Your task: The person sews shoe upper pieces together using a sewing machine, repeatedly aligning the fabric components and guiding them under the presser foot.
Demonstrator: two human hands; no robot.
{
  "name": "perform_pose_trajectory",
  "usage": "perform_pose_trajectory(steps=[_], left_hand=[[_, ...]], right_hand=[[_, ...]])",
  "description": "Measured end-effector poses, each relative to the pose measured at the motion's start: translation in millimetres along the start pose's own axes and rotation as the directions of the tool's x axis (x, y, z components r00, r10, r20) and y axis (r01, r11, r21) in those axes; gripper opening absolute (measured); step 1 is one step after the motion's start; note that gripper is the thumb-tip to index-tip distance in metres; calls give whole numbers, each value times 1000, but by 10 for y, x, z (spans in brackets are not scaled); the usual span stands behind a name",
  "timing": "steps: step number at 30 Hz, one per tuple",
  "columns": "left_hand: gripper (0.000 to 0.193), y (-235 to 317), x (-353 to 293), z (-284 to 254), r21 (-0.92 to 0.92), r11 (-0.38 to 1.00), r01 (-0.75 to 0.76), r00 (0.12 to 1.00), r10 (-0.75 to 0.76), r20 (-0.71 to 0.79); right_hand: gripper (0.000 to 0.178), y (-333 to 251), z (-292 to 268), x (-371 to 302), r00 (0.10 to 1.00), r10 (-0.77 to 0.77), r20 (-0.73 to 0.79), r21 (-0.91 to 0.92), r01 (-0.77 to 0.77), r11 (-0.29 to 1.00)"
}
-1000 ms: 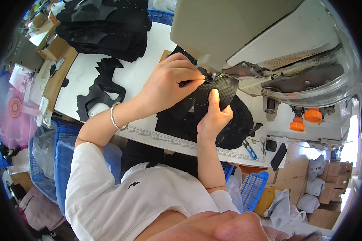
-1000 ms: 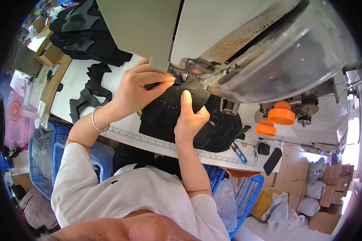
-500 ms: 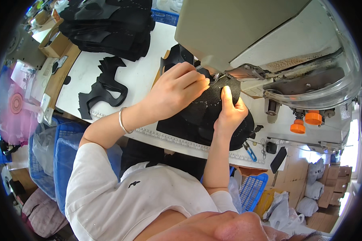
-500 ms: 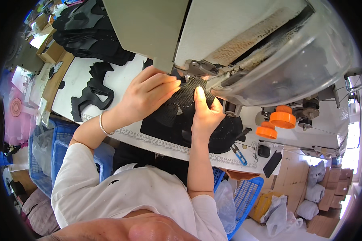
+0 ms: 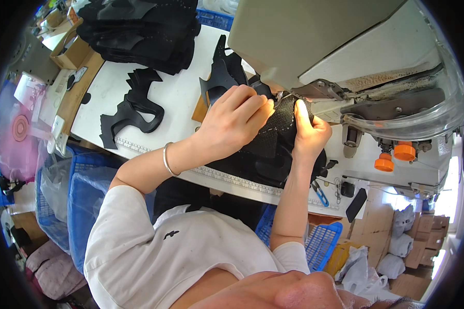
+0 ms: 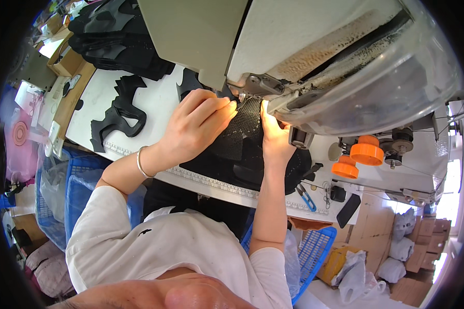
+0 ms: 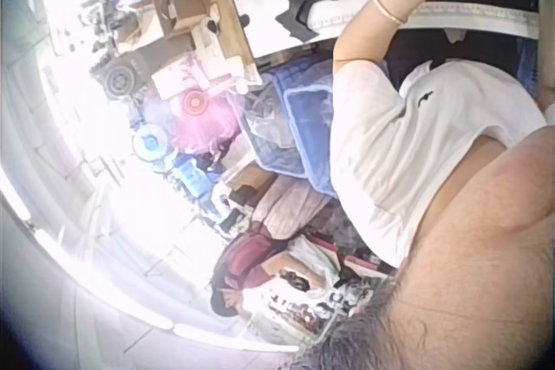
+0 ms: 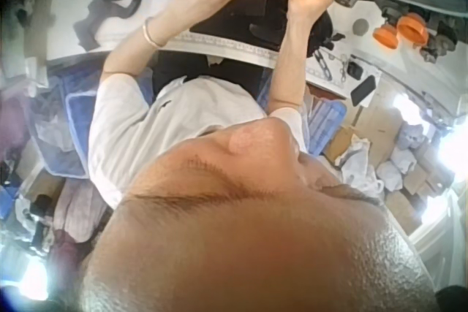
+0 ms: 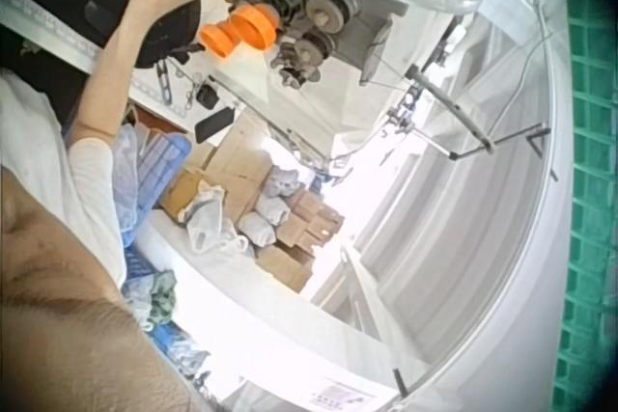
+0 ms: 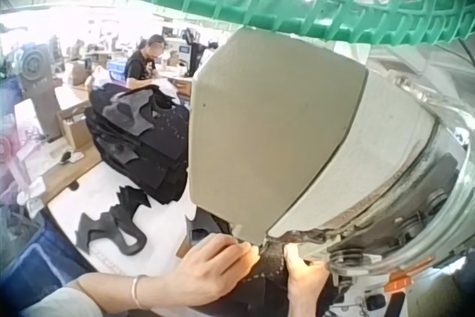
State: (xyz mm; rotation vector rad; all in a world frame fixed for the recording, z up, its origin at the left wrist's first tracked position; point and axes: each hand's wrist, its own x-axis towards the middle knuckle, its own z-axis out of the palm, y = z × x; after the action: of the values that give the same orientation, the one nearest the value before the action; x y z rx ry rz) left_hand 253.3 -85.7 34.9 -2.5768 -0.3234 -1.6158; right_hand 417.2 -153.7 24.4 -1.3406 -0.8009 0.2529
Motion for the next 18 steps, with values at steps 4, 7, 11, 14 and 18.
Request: perform_pose_trajectory(steps=[4,7,11,14,18], left_hand=[[19,30,-3,14,38,999,1,1000,-2,15],[20,45,-9,27,58,998,-2,1000,1,6],[23,-18,23,-58,-106,992,64,997,-58,52],[27,-117,22,-159,-204,975,84,992,-62,108],[32,-132,32,-145,-178,984,17,991,7,131]], right_hand=[[17,63,-50,97,990,-125,57,-237,136,962],[13,148,-82,191,981,-188,52,-202,195,960],[15,195,-88,31,992,-107,-61,-3,107,994],[34,136,-57,-517,953,297,-53,474,-238,848],[27,30,124,-903,909,261,325,502,-399,767]])
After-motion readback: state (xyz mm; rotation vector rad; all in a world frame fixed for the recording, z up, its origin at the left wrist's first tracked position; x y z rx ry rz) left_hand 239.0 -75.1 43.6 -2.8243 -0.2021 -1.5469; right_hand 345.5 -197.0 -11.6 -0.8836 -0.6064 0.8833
